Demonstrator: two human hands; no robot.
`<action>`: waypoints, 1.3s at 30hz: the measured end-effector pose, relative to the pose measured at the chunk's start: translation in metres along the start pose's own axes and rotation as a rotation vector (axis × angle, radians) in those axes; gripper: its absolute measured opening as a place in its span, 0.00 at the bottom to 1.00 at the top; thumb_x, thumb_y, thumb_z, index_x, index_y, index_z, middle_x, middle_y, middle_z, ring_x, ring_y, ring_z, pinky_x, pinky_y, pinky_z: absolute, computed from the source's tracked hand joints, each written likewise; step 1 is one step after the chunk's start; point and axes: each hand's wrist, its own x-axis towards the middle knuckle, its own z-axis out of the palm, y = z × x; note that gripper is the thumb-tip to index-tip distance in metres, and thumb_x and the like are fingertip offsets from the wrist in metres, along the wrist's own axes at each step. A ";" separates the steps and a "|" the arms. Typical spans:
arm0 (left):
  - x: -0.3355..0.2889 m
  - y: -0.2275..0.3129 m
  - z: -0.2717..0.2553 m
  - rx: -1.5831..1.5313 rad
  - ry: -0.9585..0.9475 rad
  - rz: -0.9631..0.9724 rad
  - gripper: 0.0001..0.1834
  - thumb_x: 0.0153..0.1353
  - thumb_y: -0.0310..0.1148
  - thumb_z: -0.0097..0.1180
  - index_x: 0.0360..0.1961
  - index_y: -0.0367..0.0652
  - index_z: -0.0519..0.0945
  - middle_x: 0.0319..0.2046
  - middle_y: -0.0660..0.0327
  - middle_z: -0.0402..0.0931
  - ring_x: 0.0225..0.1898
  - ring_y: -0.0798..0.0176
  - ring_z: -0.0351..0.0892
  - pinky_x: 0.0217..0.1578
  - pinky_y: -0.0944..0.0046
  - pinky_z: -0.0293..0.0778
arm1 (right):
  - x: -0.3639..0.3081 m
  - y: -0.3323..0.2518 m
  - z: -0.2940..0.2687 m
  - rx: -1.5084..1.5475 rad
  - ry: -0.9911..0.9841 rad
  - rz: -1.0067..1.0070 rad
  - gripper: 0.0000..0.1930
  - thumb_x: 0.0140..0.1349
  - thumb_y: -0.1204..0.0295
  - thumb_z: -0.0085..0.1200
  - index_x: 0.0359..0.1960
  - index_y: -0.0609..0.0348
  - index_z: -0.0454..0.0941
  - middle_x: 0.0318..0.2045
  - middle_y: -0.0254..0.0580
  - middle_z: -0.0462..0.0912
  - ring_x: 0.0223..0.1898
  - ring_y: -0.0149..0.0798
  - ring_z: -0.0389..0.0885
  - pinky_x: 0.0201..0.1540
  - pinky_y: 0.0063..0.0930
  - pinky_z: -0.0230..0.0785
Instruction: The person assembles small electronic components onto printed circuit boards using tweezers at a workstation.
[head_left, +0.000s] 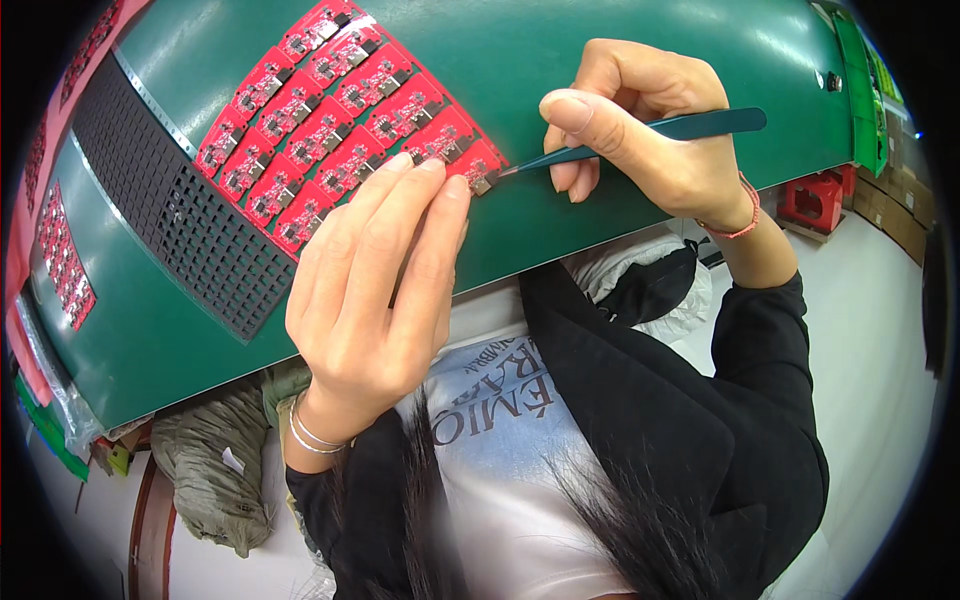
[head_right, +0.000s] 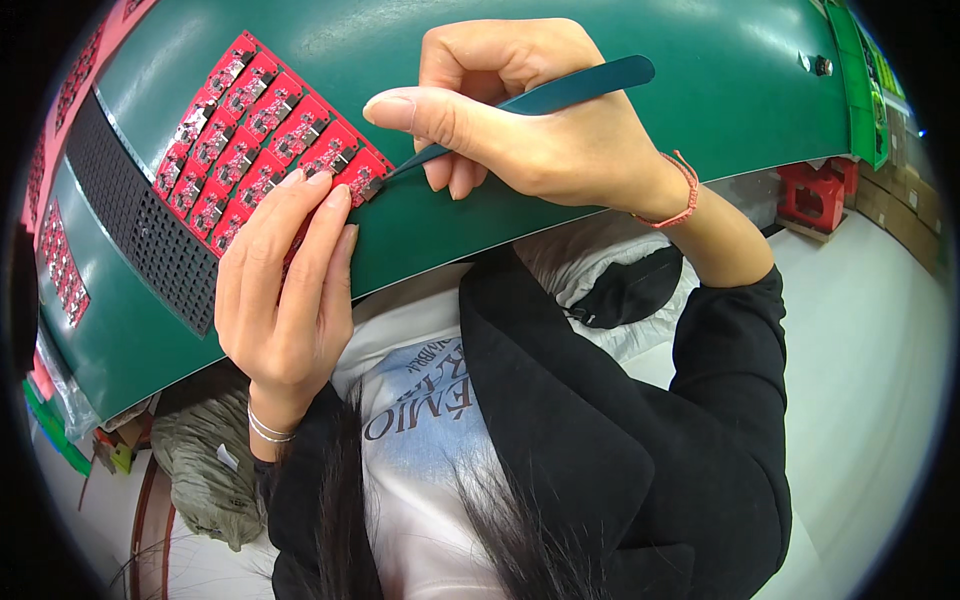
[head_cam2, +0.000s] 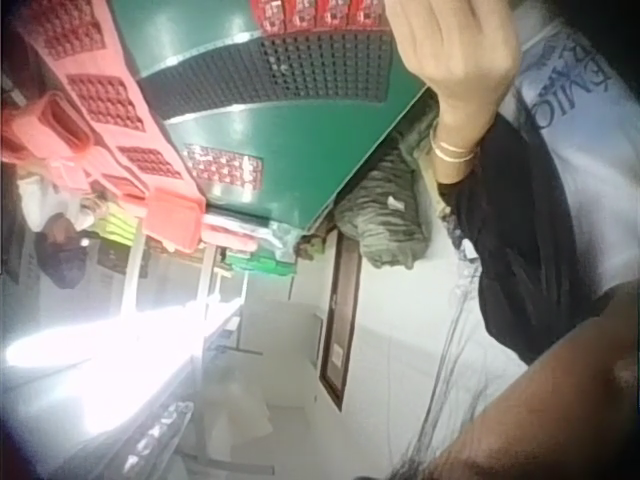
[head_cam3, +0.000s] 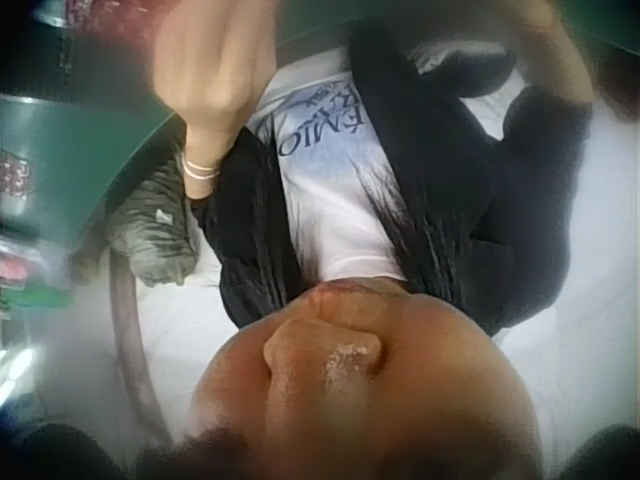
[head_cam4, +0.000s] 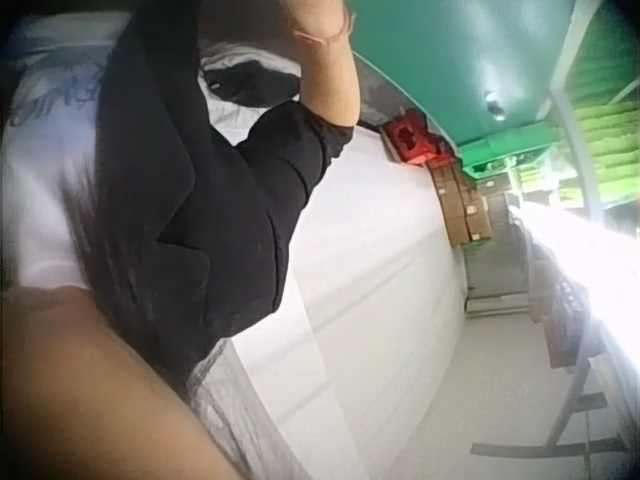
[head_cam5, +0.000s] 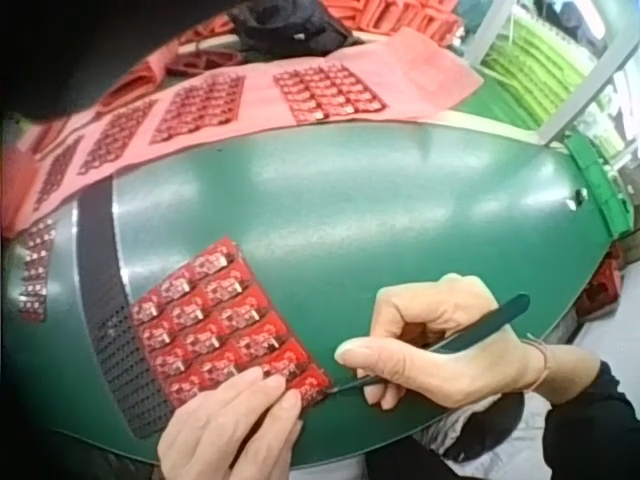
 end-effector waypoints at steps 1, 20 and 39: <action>0.000 0.000 0.000 0.003 -0.003 -0.002 0.10 0.58 0.21 0.67 0.42 0.36 0.89 0.42 0.56 0.86 0.45 0.55 0.89 0.41 0.60 0.82 | 0.000 0.000 0.001 -0.009 0.002 -0.001 0.13 0.73 0.73 0.58 0.29 0.66 0.75 0.26 0.44 0.84 0.24 0.31 0.86 0.24 0.22 0.80; 0.000 -0.001 0.002 -0.011 0.028 0.004 0.09 0.55 0.21 0.67 0.39 0.35 0.89 0.40 0.55 0.86 0.43 0.54 0.89 0.40 0.60 0.84 | -0.003 0.003 -0.002 0.016 0.037 0.012 0.14 0.76 0.70 0.54 0.30 0.64 0.74 0.23 0.46 0.84 0.21 0.30 0.83 0.24 0.20 0.77; -0.001 -0.001 0.003 -0.009 0.029 0.006 0.09 0.55 0.21 0.68 0.39 0.35 0.89 0.39 0.56 0.86 0.43 0.54 0.89 0.40 0.60 0.83 | -0.004 0.007 -0.003 -0.054 0.011 -0.043 0.13 0.75 0.71 0.55 0.31 0.64 0.74 0.24 0.46 0.84 0.21 0.29 0.83 0.24 0.20 0.77</action>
